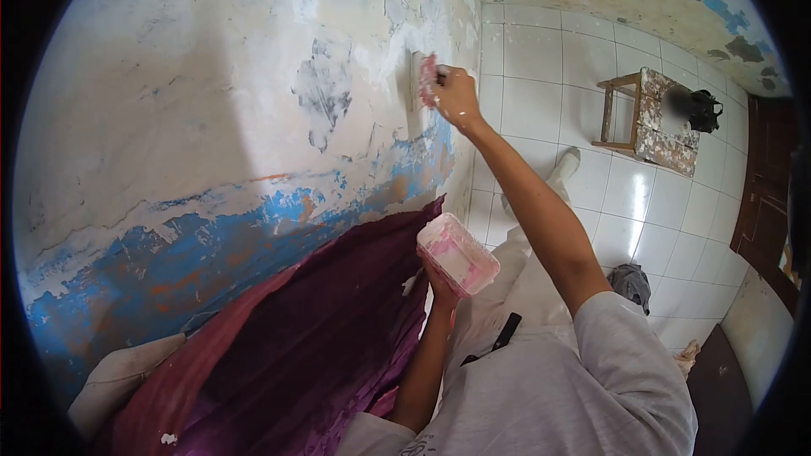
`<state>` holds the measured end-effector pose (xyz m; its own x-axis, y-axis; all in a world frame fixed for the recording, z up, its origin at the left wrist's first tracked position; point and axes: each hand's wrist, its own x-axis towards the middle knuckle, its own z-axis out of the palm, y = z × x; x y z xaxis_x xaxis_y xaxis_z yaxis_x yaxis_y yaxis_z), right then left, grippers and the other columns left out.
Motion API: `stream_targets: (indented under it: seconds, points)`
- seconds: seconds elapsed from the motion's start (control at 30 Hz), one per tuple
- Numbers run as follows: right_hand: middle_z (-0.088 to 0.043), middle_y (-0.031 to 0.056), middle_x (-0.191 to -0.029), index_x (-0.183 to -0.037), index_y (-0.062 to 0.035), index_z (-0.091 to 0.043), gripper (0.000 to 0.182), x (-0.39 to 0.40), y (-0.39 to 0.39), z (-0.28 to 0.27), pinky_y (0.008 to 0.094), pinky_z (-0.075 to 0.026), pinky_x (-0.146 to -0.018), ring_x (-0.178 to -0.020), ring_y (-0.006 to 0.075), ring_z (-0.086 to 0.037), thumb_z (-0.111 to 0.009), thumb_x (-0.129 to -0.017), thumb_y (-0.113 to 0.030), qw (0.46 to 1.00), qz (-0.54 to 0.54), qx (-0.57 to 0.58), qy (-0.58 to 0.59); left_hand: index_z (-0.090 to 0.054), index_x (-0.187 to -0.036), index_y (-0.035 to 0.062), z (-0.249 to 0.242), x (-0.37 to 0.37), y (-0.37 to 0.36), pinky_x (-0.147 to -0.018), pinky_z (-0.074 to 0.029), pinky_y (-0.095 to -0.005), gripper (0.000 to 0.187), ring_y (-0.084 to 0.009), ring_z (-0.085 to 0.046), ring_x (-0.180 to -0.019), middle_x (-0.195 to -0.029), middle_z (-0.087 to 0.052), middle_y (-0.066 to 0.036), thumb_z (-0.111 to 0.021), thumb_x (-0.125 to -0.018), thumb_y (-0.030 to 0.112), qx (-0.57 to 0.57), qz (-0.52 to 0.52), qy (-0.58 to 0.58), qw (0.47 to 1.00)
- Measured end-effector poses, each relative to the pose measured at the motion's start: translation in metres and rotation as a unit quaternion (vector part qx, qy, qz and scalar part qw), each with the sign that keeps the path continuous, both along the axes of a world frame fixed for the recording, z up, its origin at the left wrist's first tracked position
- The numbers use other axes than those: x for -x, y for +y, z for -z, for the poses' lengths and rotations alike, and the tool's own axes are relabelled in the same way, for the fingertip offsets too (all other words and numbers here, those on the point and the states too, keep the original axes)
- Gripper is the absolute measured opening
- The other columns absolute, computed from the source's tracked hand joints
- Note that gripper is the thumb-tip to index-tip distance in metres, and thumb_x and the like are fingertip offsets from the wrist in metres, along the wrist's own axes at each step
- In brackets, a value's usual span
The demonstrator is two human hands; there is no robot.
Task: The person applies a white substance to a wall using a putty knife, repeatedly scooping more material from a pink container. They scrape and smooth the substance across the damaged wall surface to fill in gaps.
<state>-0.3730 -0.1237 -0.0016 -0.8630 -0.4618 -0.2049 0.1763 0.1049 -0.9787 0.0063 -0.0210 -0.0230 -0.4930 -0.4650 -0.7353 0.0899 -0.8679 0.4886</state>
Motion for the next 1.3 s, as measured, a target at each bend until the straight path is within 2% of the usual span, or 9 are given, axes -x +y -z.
stream_targets:
  seconds: [0.2,0.43,0.6,0.7,0.77,0.9,1.07,1.17,1.3]
  points:
    - [-0.068,0.0314,-0.073,-0.073,0.0128,-0.067,0.034,0.040,-0.047,-0.038,0.0423,-0.060,-0.073,-0.072,0.0402,-0.074,-0.071,-0.074,-0.021,0.996,-0.011,-0.076,0.045,-0.030,-0.158,0.0218,0.007,-0.007,-0.005,-0.118,-0.035,-0.0506,0.081,-0.0293,-0.039,-0.144,-0.157,-0.038,-0.006,-0.028,-0.098,0.077,0.057,0.037,-0.002,0.998]
    - [-0.074,0.0173,-0.081,-0.095,0.0133,-0.073,0.026,0.067,-0.006,-0.019,0.0311,-0.060,-0.066,-0.069,0.0193,-0.072,-0.064,-0.092,-0.011,0.959,0.038,0.210,-0.185,-0.031,-0.158,0.0230,-0.014,0.016,-0.004,-0.119,-0.033,-0.0498,0.082,-0.0287,-0.039,-0.144,-0.156,-0.038,-0.005,-0.027,-0.097,0.078,0.050,0.050,-0.006,0.997]
    - [-0.074,0.0134,-0.074,-0.088,0.0028,-0.076,0.035,0.045,0.028,0.000,0.0313,-0.055,-0.058,-0.065,0.0163,-0.071,-0.067,-0.096,-0.030,0.991,0.065,0.027,-0.113,-0.031,-0.157,0.0224,0.000,0.013,-0.008,-0.118,-0.035,-0.0507,0.083,-0.0295,-0.040,-0.143,-0.156,-0.039,-0.005,-0.027,-0.097,0.079,0.051,0.040,-0.011,0.998]
    - [-0.071,0.0256,-0.077,-0.085,0.0025,-0.071,0.031,0.015,0.007,0.052,0.0458,-0.056,-0.073,-0.077,0.0410,-0.073,-0.061,-0.095,-0.025,0.996,0.013,-0.085,0.038,-0.030,-0.157,0.0209,0.002,0.013,-0.009,-0.117,-0.038,-0.0496,0.078,-0.0287,-0.042,-0.142,-0.156,-0.040,-0.006,-0.027,-0.100,0.074,0.010,0.029,0.022,0.999]
    - [-0.067,0.0313,-0.080,-0.084,0.0052,-0.067,0.025,-0.002,-0.005,0.018,0.0519,-0.053,-0.075,-0.082,0.0505,-0.067,-0.060,-0.089,-0.018,0.997,0.041,-0.058,0.037,-0.030,-0.157,0.0203,0.000,0.017,-0.010,-0.116,-0.040,-0.0488,0.076,-0.0281,-0.044,-0.141,-0.155,-0.041,-0.006,-0.027,-0.102,0.072,0.003,0.027,0.031,0.999]
    - [-0.066,0.0337,-0.081,-0.082,0.0072,-0.065,0.022,0.006,-0.013,-0.029,0.0531,-0.052,-0.075,-0.082,0.0528,-0.065,-0.060,-0.085,-0.014,0.998,0.049,-0.020,0.032,-0.032,-0.157,0.0210,-0.001,0.024,-0.009,-0.117,-0.037,-0.0504,0.080,-0.0300,-0.042,-0.143,-0.156,-0.040,-0.006,-0.027,-0.099,0.076,0.036,0.056,0.000,0.998]
    - [-0.068,0.0098,-0.071,-0.094,0.0092,-0.071,0.024,0.038,0.005,-0.099,0.0301,-0.047,-0.058,-0.064,0.0109,-0.059,-0.060,-0.090,-0.012,0.995,0.001,0.072,-0.063,-0.032,-0.157,0.0220,-0.013,0.059,-0.004,-0.119,-0.035,-0.0505,0.081,-0.0301,-0.040,-0.144,-0.157,-0.039,-0.005,-0.026,-0.098,0.077,0.048,0.061,-0.013,0.997]
    - [-0.070,0.0077,-0.079,-0.098,0.0085,-0.072,0.023,0.058,0.007,-0.069,0.0296,-0.047,-0.057,-0.067,0.0097,-0.059,-0.060,-0.094,-0.011,0.972,-0.001,0.211,-0.100,-0.032,-0.157,0.0221,-0.011,0.069,-0.005,-0.118,-0.035,-0.0498,0.080,-0.0293,-0.041,-0.143,-0.156,-0.039,-0.005,-0.027,-0.098,0.077,0.025,0.046,-0.013,0.999]
    - [-0.071,0.0082,-0.080,-0.100,0.0060,-0.072,0.023,0.052,0.025,-0.025,0.0312,-0.048,-0.058,-0.066,0.0118,-0.061,-0.060,-0.097,-0.014,0.966,0.101,0.168,-0.169,-0.033,-0.157,0.0217,-0.035,0.090,-0.004,-0.117,-0.036,-0.0492,0.081,-0.0292,-0.041,-0.142,-0.156,-0.040,-0.005,-0.028,-0.098,0.077,0.012,0.043,-0.036,0.998]
